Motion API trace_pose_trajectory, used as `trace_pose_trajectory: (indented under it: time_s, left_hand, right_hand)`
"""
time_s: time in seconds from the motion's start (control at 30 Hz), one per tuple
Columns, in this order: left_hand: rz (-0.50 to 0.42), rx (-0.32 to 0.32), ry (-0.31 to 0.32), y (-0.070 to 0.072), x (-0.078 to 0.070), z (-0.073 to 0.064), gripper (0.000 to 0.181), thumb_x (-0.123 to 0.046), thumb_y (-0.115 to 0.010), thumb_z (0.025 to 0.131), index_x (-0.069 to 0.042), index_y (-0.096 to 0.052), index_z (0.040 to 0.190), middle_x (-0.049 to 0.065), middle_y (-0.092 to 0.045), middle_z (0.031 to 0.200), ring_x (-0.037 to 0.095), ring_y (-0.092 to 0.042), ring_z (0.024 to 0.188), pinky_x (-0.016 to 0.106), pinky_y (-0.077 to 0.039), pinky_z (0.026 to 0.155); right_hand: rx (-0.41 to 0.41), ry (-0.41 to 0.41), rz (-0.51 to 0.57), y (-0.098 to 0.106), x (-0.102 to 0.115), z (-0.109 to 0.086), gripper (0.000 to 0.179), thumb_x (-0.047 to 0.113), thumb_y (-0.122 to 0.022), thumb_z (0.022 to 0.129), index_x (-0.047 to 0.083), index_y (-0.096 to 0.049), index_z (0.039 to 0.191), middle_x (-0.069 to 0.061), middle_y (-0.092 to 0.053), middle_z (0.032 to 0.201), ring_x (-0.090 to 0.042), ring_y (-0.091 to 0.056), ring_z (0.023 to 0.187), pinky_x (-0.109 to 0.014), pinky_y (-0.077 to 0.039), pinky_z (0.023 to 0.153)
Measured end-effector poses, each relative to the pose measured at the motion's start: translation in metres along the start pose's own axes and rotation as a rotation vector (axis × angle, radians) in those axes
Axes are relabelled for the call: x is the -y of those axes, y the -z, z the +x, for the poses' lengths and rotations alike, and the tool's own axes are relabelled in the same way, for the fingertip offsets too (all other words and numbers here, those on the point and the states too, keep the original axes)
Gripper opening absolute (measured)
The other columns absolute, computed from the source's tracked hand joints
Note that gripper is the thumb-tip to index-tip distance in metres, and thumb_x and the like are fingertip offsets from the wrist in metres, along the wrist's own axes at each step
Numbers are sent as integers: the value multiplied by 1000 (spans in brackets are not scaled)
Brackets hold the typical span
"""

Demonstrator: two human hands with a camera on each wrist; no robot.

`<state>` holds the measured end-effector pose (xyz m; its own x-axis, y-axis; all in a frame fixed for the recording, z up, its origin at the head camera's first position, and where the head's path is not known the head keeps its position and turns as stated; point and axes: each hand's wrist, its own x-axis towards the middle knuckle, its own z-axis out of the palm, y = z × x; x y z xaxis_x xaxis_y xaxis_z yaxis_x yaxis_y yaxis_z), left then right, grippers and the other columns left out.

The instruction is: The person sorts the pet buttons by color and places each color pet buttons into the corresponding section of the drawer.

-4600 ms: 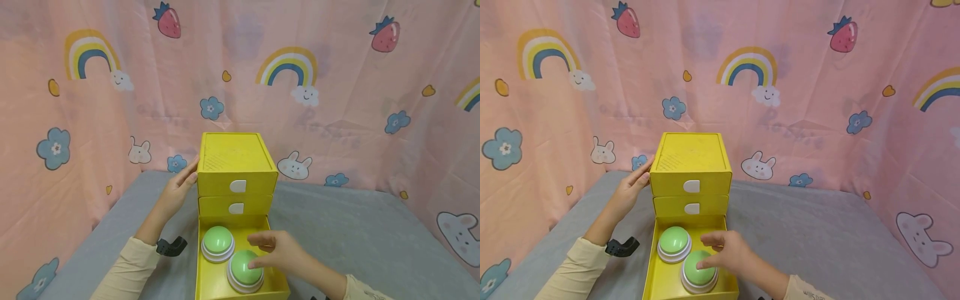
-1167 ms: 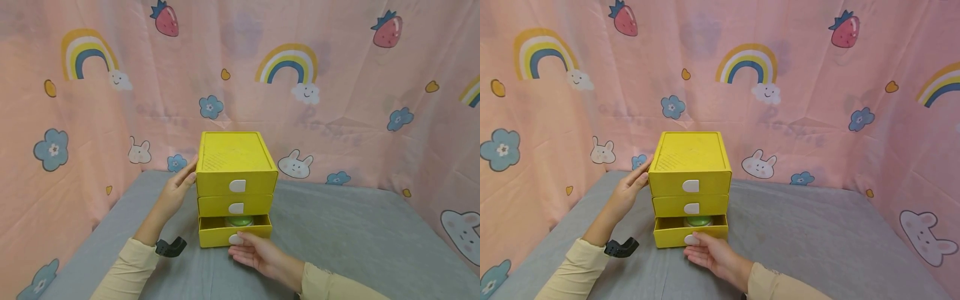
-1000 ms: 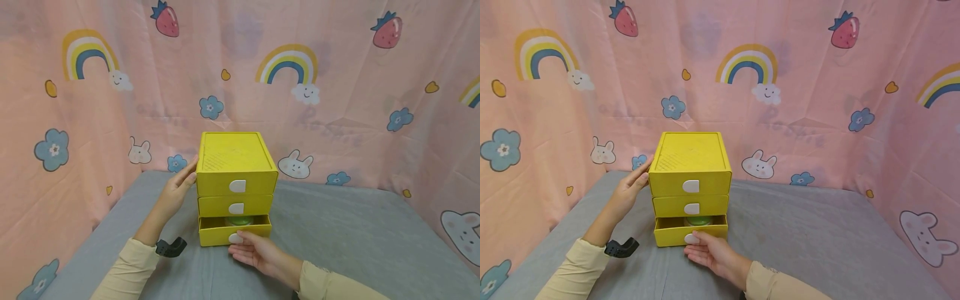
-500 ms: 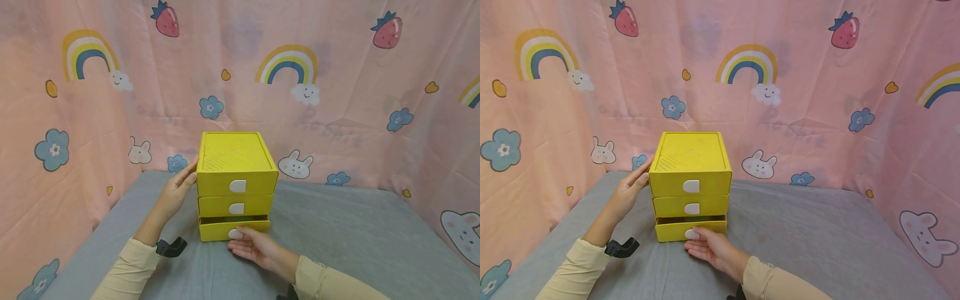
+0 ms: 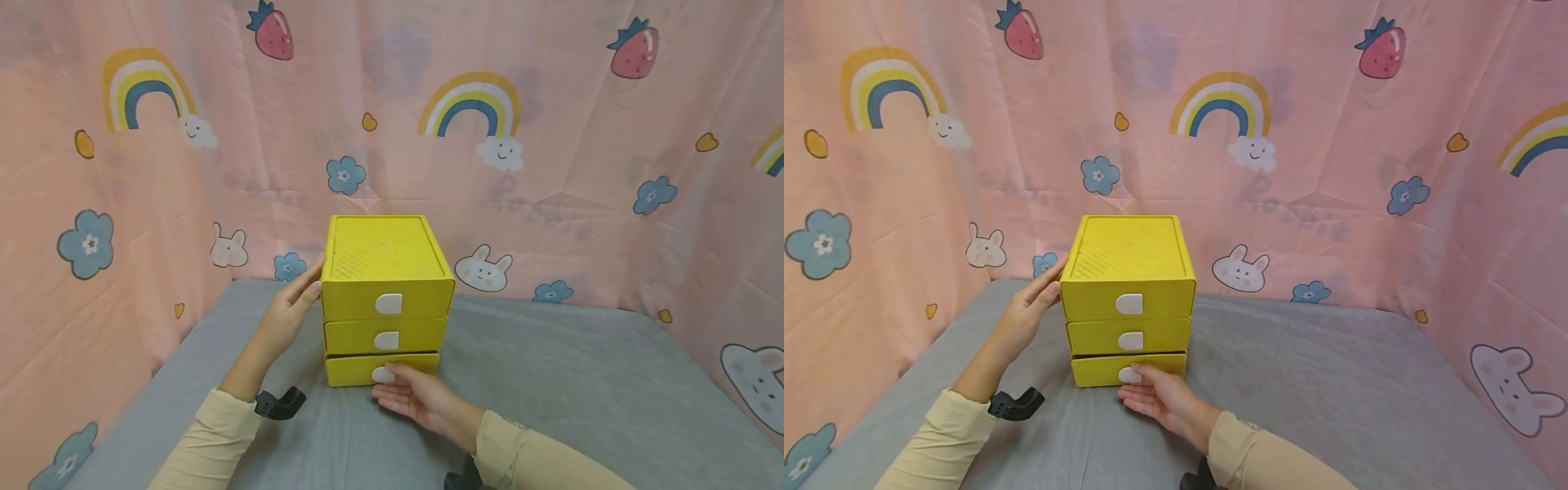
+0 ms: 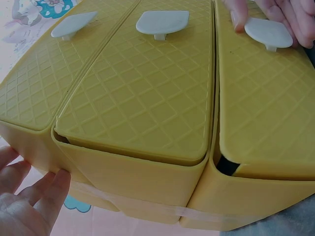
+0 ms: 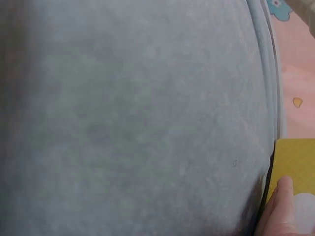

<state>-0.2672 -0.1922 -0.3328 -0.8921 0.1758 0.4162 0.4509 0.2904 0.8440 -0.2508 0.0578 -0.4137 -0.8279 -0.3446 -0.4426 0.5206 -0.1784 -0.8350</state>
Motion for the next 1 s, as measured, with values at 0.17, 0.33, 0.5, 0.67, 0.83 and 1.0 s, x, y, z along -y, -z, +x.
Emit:
trace_pose_trajectory:
  time_s: [0.17, 0.33, 0.5, 0.67, 0.83, 1.0]
  left_hand:
    - [-7, 2, 4, -1, -1, 0, 54, -37, -40, 108, -23, -27, 158, -2, -19, 167, 20, -21, 154, 51, -34, 119]
    - [-13, 3, -11, -1, -1, 0, 52, -34, -38, 109, -22, -27, 159, -2, -19, 167, 22, -21, 154, 52, -34, 119]
    - [-7, 3, -24, 0, 0, 2, 51, -31, -38, 109, -22, -27, 159, 0, -21, 167, 24, -22, 154, 52, -33, 119]
    - [-10, 14, -18, 0, -2, 4, 51, -32, -38, 109, -24, -27, 159, -4, -23, 166, 23, -24, 153, 51, -34, 119]
    - [-2, 10, -12, 3, -2, 1, 51, -31, -38, 109, -22, -27, 159, -2, -22, 166, 24, -24, 153, 51, -35, 118]
    - [15, -2, -3, 10, -2, -3, 52, -30, -39, 109, -21, -28, 158, -2, -23, 166, 24, -24, 153, 49, -34, 118]
  right_hand:
    - [-25, 9, 1, 0, 1, 3, 50, 26, -61, 100, -13, -52, 129, -20, -72, 106, -28, -72, 100, -43, -55, 100]
    - [-26, 13, -3, 0, 1, 3, 52, 27, -62, 99, -13, -51, 130, -21, -72, 107, -28, -72, 100, -44, -56, 99]
    - [4, 54, -121, 5, 4, 3, 54, 30, -60, 100, -14, -51, 130, -24, -71, 111, -26, -73, 99, -42, -57, 96]
    - [9, 103, -283, 24, 27, -9, 57, 30, -59, 100, -19, -52, 128, -25, -70, 114, -22, -74, 94, -37, -61, 89]
    - [-30, 144, -350, 54, 61, -31, 52, 25, -55, 102, -15, -49, 136, -25, -68, 121, -20, -73, 97, -36, -59, 92]
    - [-126, 246, -432, 97, 103, -45, 57, 30, -49, 106, -9, -40, 147, -20, -63, 133, -13, -72, 103, -33, -57, 96]
